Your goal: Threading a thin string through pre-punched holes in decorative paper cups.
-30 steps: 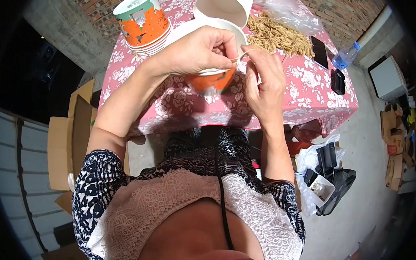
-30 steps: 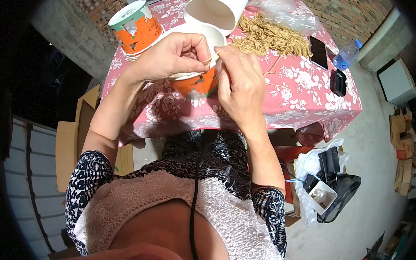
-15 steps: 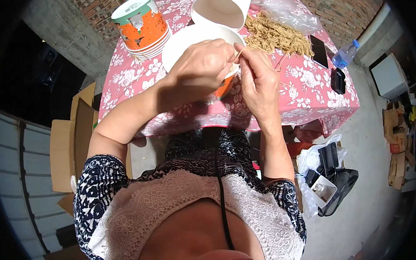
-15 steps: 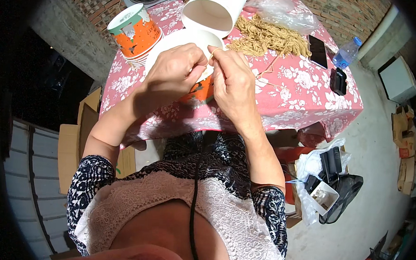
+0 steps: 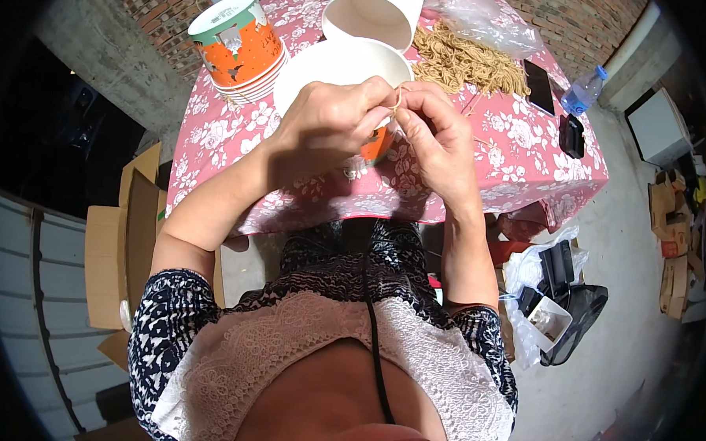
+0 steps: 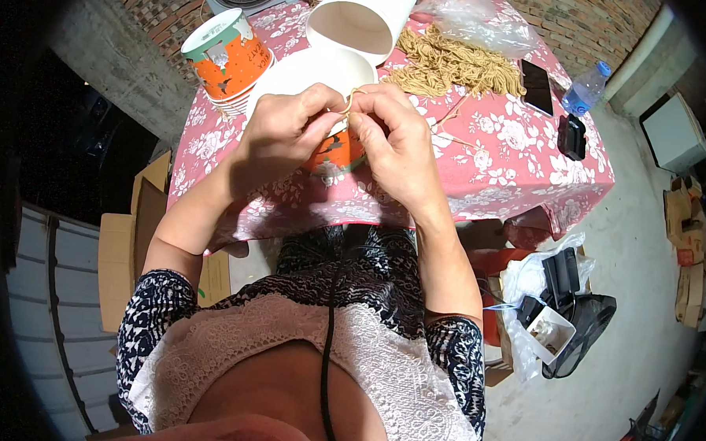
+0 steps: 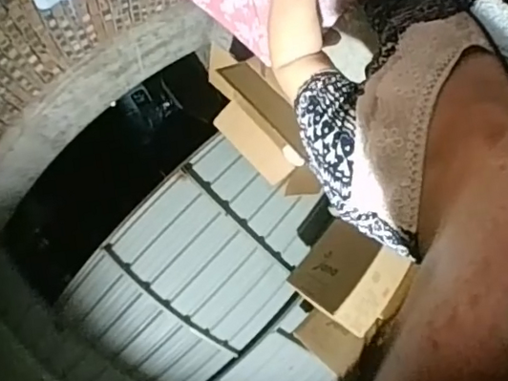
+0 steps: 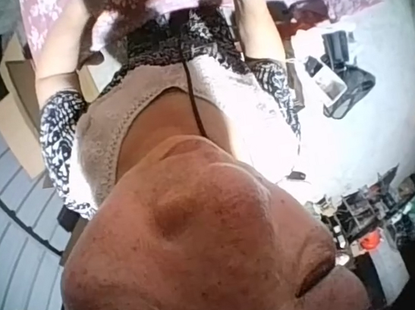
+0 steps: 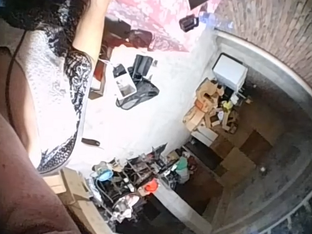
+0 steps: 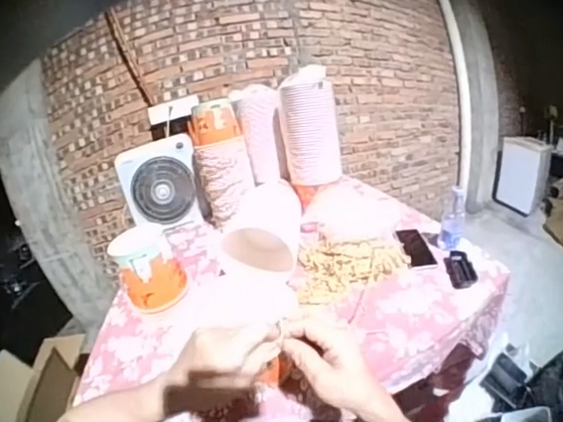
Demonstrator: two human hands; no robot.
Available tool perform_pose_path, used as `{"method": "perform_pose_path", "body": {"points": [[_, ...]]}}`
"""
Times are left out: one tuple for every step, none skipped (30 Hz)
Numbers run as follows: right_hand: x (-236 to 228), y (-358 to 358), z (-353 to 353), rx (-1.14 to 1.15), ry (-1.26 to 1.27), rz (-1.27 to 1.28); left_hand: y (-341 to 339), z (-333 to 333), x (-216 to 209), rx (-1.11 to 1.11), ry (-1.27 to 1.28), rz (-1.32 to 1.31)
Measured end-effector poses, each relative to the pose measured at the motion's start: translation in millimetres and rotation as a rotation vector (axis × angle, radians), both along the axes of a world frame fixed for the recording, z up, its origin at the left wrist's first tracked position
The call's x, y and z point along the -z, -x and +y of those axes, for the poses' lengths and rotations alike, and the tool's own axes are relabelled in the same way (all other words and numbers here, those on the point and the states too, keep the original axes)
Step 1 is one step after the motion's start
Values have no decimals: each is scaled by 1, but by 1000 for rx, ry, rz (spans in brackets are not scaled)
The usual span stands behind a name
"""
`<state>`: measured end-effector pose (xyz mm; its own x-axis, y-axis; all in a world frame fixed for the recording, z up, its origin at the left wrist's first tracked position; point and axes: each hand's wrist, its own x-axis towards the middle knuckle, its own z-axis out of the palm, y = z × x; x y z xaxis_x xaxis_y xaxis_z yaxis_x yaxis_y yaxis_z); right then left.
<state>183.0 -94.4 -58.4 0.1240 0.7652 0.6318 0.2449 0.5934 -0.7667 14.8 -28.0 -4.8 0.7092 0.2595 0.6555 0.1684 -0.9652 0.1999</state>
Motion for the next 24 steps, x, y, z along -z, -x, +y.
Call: {"method": "perform_pose_path", "body": {"points": [[0, 1, 0, 0, 0, -1, 0, -1, -1, 4, 73, -13], [-1, 2, -1, 59, -46, -25, 1, -1, -1, 8, 145, -27], [-1, 4, -3, 119, -92, -49, 1, -2, -2, 8, 146, -28], [-2, 6, -4, 118, -92, -50, 1, -3, -4, -6, 259, -26], [-4, 9, -7, 204, -144, -105, 1, -4, -4, -20, 372, -24], [-5, 11, -8, 290, -195, -160, 1, -2, -3, -22, 372, -25], [-4, 13, -10, 289, -195, -161, 1, 1, -2, -21, 433, -35], [-2, 16, -12, 360, -244, -235, 2, 3, -1, -20, 495, -46], [-1, 18, -14, 430, -293, -308, 3, 2, -3, -21, 495, -47], [-1, 20, -18, 449, -342, -357, 3, 2, -6, -63, 471, -38], [3, 21, -24, 458, -308, -386, 3, 2, -8, -105, 446, -29], [11, 22, -27, 467, -274, -415, 4, 4, -7, -103, 447, -28], [20, 26, -29, 427, -213, -351, 4, 6, -6, -104, 497, -5], [24, 25, -28, 428, -212, -352, 4, 8, -5, -106, 548, 19], [26, 23, -27, 402, -194, -352, 4, 9, -4, -104, 549, 20], [26, 22, -26, 375, -176, -350, 4, 10, -3, -114, 525, 3], [26, 20, -22, 386, -252, -359, 4, 11, -2, -124, 502, -13], [24, 21, -22, 386, -251, -358, 3, 12, -1, -124, 502, -12], [21, 21, -22, 413, -281, -372, 2, 14, 1, -104, 487, -26], [19, 21, -21, 439, -311, -386, 2, 15, 1, -83, 472, -39], [19, 21, -20, 437, -314, -386, 1, 14, 0, -85, 470, -41], [21, 21, -19, 439, -330, -369, 1, 12, 0, -93, 448, -6], [21, 20, -19, 440, -347, -352, 2, 9, -1, -101, 427, 30], [21, 21, -18, 441, -347, -351, 2, 7, -3, -101, 427, 31]]}}
